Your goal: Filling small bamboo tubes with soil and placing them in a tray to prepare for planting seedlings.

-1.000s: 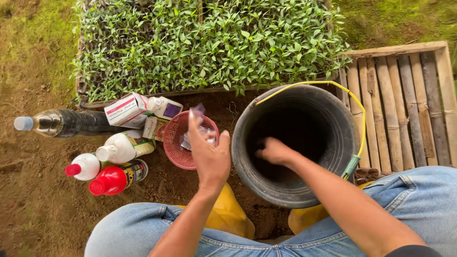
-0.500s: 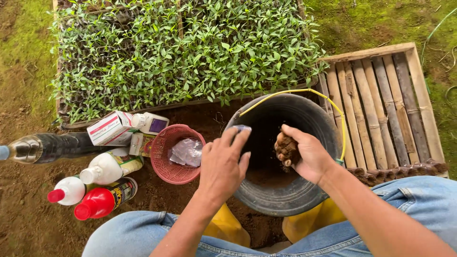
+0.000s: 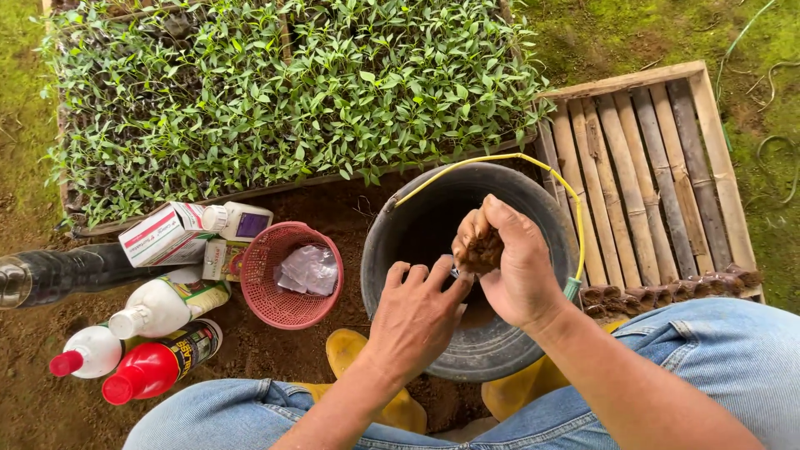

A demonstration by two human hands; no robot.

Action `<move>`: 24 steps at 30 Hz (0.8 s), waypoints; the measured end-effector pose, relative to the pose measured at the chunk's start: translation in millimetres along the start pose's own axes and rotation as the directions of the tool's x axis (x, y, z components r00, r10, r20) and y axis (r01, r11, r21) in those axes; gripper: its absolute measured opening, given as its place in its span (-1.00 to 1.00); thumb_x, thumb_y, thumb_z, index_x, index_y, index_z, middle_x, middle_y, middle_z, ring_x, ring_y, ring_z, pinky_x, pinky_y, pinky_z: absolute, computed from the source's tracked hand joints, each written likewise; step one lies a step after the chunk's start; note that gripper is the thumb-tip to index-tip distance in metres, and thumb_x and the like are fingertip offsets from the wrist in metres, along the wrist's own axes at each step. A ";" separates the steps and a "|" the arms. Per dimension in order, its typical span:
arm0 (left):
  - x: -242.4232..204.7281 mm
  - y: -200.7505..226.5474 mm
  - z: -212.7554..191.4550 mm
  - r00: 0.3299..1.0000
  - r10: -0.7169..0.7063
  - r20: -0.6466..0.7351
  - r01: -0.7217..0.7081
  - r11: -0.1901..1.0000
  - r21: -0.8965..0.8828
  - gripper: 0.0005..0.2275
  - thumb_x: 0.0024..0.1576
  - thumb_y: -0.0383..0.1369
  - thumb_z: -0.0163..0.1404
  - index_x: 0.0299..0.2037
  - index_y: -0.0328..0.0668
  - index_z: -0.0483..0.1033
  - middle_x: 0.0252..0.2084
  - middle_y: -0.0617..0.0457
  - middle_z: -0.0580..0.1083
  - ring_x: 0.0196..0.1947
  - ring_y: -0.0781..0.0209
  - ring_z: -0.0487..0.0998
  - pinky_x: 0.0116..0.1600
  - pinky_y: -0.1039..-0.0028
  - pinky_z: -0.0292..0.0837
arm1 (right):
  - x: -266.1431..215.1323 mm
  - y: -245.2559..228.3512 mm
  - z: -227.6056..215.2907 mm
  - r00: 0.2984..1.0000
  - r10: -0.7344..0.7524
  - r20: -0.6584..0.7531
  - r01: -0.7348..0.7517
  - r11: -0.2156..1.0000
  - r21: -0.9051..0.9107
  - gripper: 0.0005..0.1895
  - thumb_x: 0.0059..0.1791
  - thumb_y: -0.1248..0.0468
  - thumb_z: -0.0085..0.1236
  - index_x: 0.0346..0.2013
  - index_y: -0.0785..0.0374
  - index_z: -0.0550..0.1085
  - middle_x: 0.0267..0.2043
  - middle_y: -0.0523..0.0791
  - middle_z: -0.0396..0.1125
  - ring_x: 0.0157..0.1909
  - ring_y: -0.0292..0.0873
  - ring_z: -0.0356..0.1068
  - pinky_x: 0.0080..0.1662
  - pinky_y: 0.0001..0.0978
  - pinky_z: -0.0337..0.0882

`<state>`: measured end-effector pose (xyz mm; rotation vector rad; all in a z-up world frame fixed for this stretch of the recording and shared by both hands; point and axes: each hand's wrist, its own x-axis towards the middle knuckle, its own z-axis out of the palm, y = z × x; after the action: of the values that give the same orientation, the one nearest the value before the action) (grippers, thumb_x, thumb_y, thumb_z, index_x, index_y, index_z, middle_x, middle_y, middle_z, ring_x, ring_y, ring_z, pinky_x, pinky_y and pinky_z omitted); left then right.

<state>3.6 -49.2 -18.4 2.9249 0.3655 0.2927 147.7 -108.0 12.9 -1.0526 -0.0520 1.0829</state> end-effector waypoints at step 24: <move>-5.2 -2.0 7.5 1.000 -0.014 -0.003 0.014 1.000 -0.017 -0.74 0.04 -0.16 0.16 -0.07 0.16 0.51 -0.18 0.09 0.41 -0.32 0.02 0.40 -0.02 0.12 0.26 | -6.3 9.8 8.5 0.933 -0.293 0.209 0.318 0.943 -0.099 -0.53 0.14 0.12 -0.11 -0.65 0.17 0.22 -0.58 -0.08 0.16 -0.38 -0.04 0.30 -0.09 -0.22 0.35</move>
<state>-0.2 -49.8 -26.9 2.9045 0.3819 0.2964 133.4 -106.4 13.2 -1.0148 -0.4349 0.9002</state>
